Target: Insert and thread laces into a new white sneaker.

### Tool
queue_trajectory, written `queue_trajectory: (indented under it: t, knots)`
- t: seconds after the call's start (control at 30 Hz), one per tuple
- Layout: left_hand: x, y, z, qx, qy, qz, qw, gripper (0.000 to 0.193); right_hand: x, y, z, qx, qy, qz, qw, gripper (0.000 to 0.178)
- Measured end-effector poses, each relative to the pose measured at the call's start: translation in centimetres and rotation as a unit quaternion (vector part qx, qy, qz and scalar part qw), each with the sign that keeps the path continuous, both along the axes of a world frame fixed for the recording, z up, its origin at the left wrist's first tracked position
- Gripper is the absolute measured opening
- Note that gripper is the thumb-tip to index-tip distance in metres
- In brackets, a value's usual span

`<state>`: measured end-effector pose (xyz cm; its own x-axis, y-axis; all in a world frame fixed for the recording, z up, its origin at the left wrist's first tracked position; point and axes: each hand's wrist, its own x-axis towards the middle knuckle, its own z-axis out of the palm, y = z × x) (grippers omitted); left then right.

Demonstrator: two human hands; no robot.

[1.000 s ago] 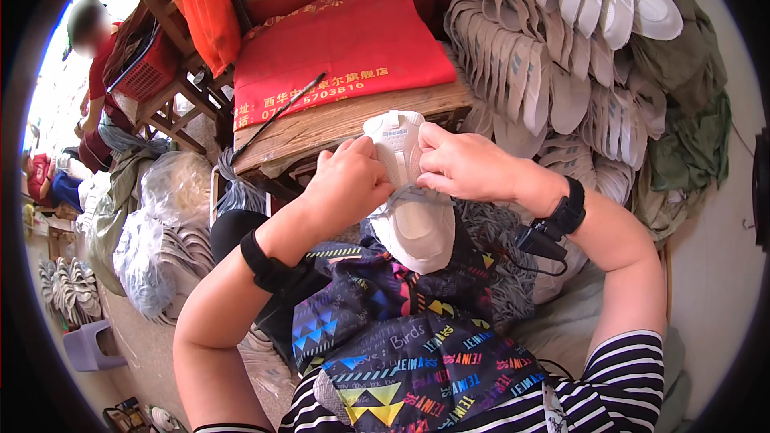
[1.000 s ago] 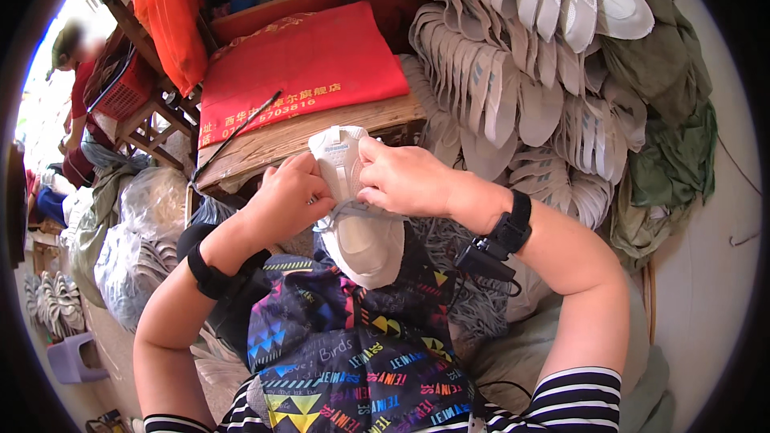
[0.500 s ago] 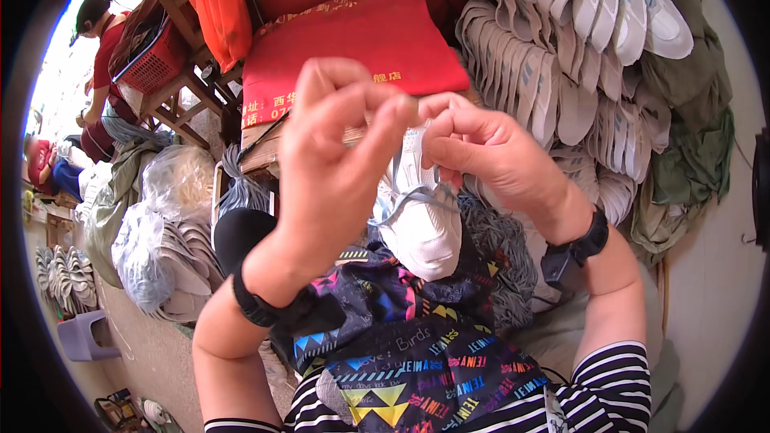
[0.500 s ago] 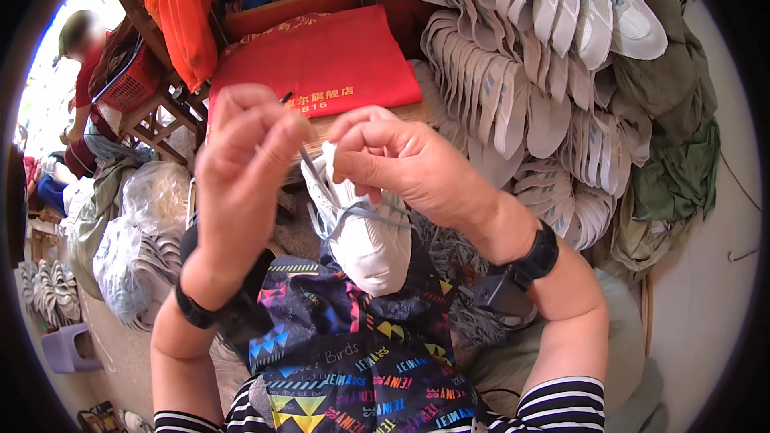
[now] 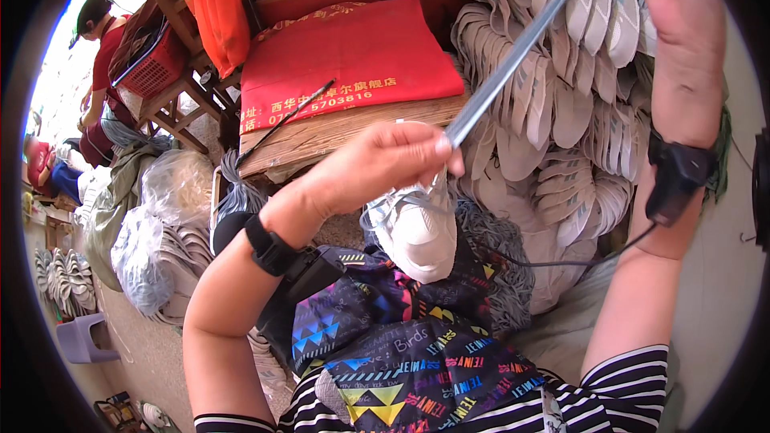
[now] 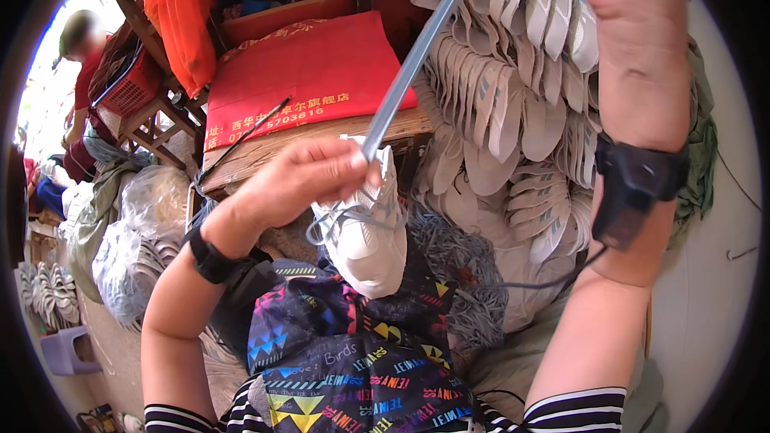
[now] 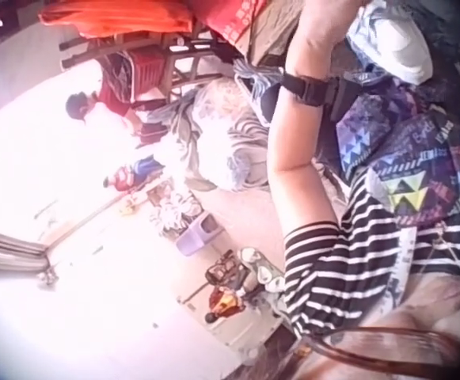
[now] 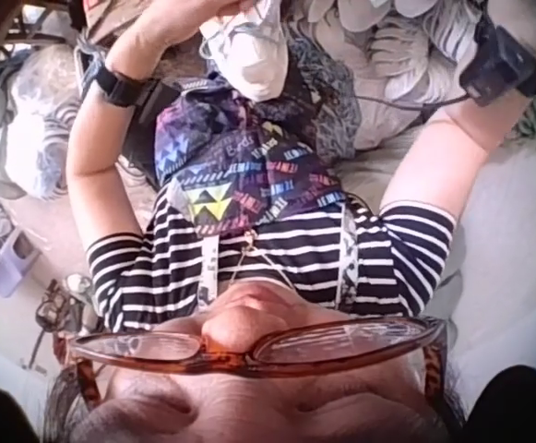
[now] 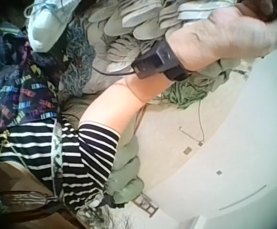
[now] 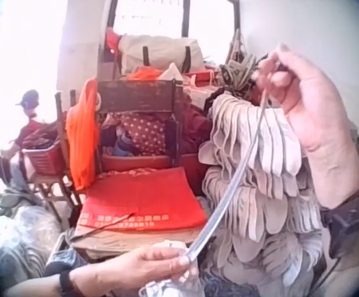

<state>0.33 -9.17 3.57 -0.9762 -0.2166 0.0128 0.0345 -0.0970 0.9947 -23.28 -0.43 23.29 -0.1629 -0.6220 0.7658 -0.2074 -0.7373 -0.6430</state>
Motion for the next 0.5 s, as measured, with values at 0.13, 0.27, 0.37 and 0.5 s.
queue_trajectory:
  t: [0.13,0.27,0.37,0.5]
  knots:
    - [0.3,-0.5,6.1,0.082,0.181,0.12,0.973,0.029,-1.9,-1.1,-6.3,-0.001,0.373,-0.473,0.798,0.01]
    - [0.7,-0.9,7.2,0.053,0.175,0.167,0.969,0.03,4.8,2.3,-16.0,0.18,0.471,-0.144,0.851,0.011]
    - [0.5,-0.6,6.3,0.009,0.142,0.19,0.971,0.031,6.7,4.8,-21.0,0.369,0.473,-0.05,0.799,0.012]
    - [0.7,-0.4,5.8,0.011,0.141,0.211,0.967,0.031,6.5,5.2,-24.2,0.379,0.399,0.004,0.835,0.016]
